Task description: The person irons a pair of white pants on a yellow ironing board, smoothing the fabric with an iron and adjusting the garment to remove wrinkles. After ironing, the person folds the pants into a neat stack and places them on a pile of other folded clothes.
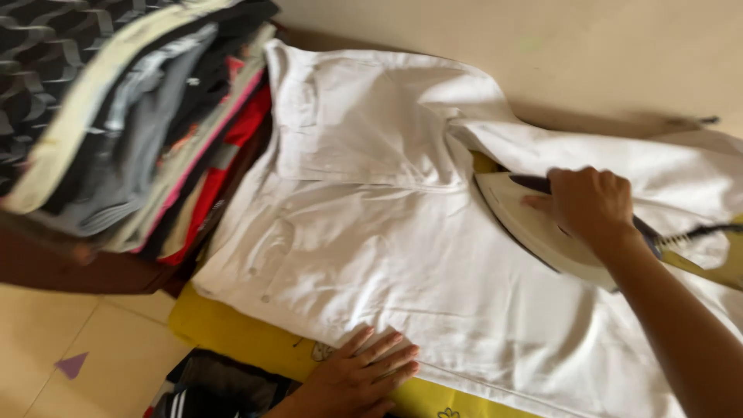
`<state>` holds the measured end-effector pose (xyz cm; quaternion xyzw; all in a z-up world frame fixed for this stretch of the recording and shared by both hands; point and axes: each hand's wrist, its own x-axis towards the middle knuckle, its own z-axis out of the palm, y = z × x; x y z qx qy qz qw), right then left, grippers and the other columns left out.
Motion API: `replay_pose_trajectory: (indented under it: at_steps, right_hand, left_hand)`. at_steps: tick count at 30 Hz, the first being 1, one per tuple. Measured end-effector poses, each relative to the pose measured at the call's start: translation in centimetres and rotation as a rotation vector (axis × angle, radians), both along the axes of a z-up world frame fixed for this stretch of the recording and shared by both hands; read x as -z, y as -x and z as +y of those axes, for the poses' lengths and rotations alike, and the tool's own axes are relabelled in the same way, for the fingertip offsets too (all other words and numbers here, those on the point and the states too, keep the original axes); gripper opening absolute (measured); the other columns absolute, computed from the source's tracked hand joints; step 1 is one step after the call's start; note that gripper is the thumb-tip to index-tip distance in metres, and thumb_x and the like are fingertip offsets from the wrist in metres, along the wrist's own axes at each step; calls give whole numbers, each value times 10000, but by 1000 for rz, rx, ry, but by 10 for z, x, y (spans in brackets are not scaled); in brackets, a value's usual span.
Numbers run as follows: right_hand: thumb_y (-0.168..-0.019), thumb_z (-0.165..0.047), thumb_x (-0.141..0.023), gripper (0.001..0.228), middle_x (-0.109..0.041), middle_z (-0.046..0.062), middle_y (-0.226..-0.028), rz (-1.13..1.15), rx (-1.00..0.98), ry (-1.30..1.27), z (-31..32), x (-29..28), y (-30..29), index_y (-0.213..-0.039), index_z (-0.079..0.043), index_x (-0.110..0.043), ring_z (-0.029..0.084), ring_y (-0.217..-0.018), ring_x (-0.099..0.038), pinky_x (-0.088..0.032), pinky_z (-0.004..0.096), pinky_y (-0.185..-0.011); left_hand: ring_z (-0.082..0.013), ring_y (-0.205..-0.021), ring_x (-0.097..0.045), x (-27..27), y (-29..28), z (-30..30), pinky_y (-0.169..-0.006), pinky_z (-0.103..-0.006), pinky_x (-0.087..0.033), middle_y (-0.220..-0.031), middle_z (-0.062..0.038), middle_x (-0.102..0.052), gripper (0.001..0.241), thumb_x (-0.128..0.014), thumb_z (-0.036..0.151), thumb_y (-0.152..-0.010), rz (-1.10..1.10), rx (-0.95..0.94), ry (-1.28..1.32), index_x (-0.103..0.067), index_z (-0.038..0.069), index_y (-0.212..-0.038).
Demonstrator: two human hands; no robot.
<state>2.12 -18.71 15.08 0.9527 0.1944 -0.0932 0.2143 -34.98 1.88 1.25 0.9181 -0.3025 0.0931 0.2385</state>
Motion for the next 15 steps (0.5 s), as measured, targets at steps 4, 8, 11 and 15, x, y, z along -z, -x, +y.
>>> replay_pose_trajectory:
  at_steps: [4, 8, 11, 15]
  right_hand:
    - [-882, -821, -449, 713, -766, 176, -1079, -38, -73, -11, -15, 13, 49, -1154, -207, -688, 433, -1007, -751, -601, 520, -835]
    - [-854, -863, -438, 610, -763, 24, -941, 137, -218, 104, 12, 26, 123, -1110, -325, -567, 332, -891, -771, -604, 486, -736]
    - [-864, -757, -524, 570, -723, 17, -865, -56, -535, -128, 60, 75, 124, -1164, -276, -586, 309, -785, -764, -608, 500, -650]
    - [-728, -642, -776, 500, -652, 8, -747, -508, -753, -456, 175, 89, 86, -984, -234, -643, 276, -712, -739, -599, 423, -609]
  left_hand:
    - [-405, -1325, -573, -14, -18, 30, -1139, -609, -351, -1457, -202, -603, 407, -517, 334, -1105, -116, -60, 71, -650, 7, -1306]
    - [-406, -1416, -469, -18, -63, 97, -1152, -543, -393, -1531, -220, -506, 491, -453, 185, -1008, -168, -589, -72, -518, -14, -1452]
    - [-335, -1506, -364, -6, -90, 133, -1174, -548, -304, -1593, -153, -446, 664, -417, 496, -1043, 46, -890, -191, -406, 64, -1548]
    - [-373, -1505, -373, -4, -86, 130, -1153, -598, -340, -1609, -208, -426, 880, -530, 578, -954, -76, -1163, -330, -338, 6, -1594]
